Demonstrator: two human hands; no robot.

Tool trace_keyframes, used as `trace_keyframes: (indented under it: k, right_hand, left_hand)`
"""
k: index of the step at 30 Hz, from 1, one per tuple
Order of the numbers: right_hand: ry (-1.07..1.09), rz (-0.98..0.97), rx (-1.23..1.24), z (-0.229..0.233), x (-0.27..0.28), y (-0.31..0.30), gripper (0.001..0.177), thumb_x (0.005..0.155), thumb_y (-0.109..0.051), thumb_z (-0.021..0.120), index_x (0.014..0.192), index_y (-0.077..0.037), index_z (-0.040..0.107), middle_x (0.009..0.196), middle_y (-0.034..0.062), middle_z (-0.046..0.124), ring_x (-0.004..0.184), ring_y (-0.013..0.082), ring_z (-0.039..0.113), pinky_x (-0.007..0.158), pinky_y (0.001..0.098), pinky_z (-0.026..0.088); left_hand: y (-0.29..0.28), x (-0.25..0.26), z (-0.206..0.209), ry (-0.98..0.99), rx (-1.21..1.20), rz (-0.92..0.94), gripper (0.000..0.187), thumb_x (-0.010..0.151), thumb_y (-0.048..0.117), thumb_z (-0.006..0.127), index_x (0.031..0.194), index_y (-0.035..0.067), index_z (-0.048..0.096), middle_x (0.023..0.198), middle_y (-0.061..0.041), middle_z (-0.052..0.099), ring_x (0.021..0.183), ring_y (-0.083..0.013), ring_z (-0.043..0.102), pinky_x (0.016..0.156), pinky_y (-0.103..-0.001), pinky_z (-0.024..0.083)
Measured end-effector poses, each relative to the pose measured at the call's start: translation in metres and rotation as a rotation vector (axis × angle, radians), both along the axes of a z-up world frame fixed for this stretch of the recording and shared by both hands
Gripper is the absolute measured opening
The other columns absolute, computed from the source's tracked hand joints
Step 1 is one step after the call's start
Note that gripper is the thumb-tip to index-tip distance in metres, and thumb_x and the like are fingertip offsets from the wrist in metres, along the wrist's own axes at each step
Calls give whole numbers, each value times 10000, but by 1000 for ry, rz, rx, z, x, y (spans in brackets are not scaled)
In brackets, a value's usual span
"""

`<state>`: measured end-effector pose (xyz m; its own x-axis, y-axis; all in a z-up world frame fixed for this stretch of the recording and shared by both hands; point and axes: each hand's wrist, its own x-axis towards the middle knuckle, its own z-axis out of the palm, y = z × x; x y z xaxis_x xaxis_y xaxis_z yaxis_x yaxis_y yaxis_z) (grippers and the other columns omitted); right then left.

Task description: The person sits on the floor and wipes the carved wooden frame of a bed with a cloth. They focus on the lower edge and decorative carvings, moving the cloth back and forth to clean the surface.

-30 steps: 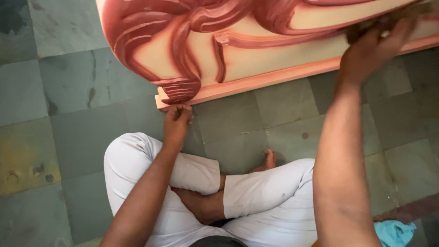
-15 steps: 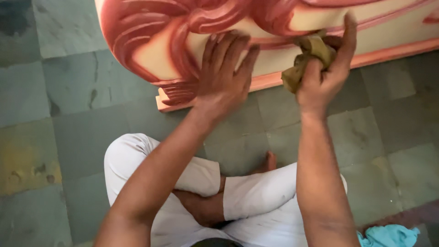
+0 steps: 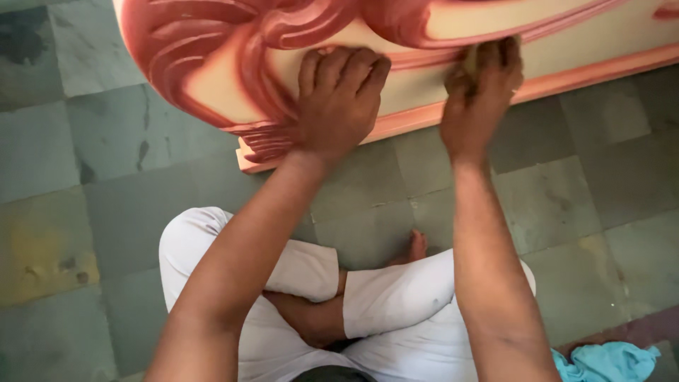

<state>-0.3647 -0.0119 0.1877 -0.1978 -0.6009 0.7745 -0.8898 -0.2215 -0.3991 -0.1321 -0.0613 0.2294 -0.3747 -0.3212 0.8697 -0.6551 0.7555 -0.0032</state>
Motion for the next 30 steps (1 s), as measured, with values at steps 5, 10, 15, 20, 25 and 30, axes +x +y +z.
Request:
trace_keyframes:
  k: [5, 10, 15, 20, 25, 30]
  right_hand:
    - [102, 98, 147, 9, 46, 14, 507, 909, 26, 640, 1406, -16, 554, 1458, 232, 460, 1332, 456, 432, 1147, 542, 387]
    - [182, 184, 143, 19, 74, 17, 470, 923, 13, 703, 1381, -31, 608, 1470, 162, 515, 1276, 420, 460, 1118, 490, 442]
    - [228, 81, 76, 18, 73, 9, 473, 884, -18, 729, 1345, -39, 624, 1444, 186, 513, 1228, 424, 492, 1040, 488, 472]
    - [132, 33, 75, 16, 54, 11, 460, 899, -6, 693, 1350, -69, 631, 1451, 208, 514, 1278, 422, 525, 1069, 480, 502]
    - [125, -28, 89, 18, 19, 13, 436, 913, 56, 624, 1333, -60, 630, 1489, 206, 514, 1375, 426, 521, 1130, 487, 493]
    - [-28, 126, 113, 21, -2, 14, 480, 898, 80, 593, 1368, -19, 608, 1481, 247, 498, 1377, 438, 526, 1138, 474, 493]
  left_hand:
    - [-1, -5, -3, -36, 19, 33, 248, 933, 190, 688, 1175, 140, 694, 1198, 0, 594, 1148, -219, 527, 1054, -478, 405]
    - [0, -11, -9, -17, 11, 62, 284, 962, 199, 666, 1237, 127, 678, 1231, -13, 588, 1168, -232, 522, 1086, -498, 381]
    - [4, -25, -18, 1, 29, 142, 317, 974, 235, 663, 1267, 113, 660, 1249, -51, 573, 1205, -250, 528, 1169, -556, 334]
    - [13, -38, -21, -32, 46, 134, 350, 963, 161, 626, 1296, 54, 633, 1273, -113, 566, 1190, -279, 532, 1210, -520, 348]
    - [14, -49, -16, -110, 66, 97, 360, 952, 118, 612, 1290, -5, 611, 1215, -144, 560, 1120, -309, 536, 1156, -500, 388]
    - [11, -54, -15, -105, 76, 86, 371, 905, 80, 635, 1273, 27, 621, 1197, -121, 564, 1106, -290, 538, 1126, -481, 412]
